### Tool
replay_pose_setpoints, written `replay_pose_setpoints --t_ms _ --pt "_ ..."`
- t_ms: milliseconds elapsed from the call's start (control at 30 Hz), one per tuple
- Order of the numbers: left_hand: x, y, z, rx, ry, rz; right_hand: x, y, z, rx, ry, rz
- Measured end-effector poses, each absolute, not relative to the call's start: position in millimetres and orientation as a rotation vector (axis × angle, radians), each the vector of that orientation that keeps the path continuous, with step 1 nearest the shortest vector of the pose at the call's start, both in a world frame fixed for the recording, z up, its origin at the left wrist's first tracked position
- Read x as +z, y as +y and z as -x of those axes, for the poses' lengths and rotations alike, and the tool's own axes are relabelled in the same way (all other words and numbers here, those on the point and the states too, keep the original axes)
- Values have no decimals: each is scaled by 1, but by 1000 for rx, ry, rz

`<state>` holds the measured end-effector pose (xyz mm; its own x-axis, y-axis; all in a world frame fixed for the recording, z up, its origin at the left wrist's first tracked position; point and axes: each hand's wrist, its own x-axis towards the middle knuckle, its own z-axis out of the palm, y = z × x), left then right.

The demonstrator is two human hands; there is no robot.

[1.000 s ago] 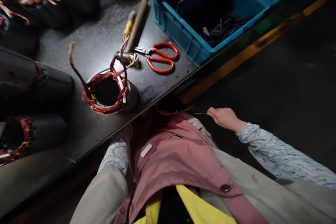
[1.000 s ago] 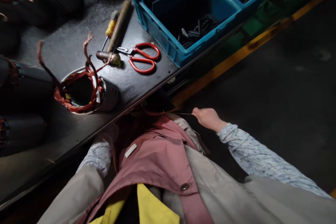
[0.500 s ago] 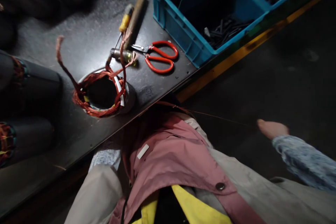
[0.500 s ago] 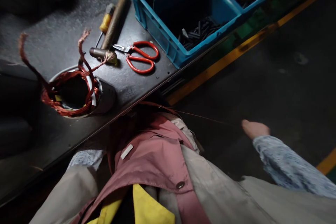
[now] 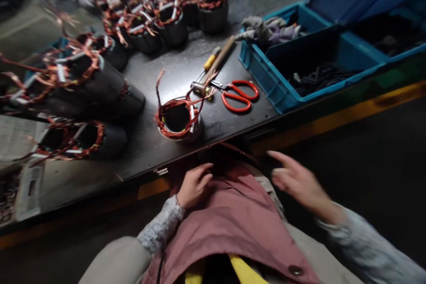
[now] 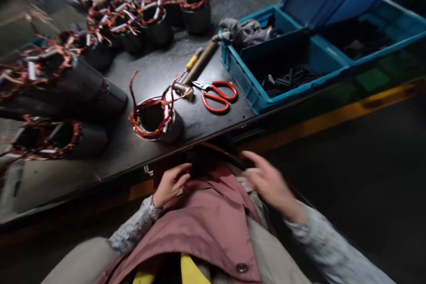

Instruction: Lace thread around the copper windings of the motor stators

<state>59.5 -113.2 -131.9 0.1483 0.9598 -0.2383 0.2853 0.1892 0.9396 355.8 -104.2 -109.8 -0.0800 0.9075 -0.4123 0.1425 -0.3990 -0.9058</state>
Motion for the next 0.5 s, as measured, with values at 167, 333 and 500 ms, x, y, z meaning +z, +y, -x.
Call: replay_pose_setpoints --t_ms 167,333,500 --pt "-96 -118 -78 997 1253 -1358 -97 -83 -225 2135 -1007 978" --pt "-81 -122 -68 1135 1352 -1425 -98 -95 -205 2210 -877 828" --pt "-61 -118 -46 1223 1484 -1661 -87 -96 -220 1720 -1556 738"
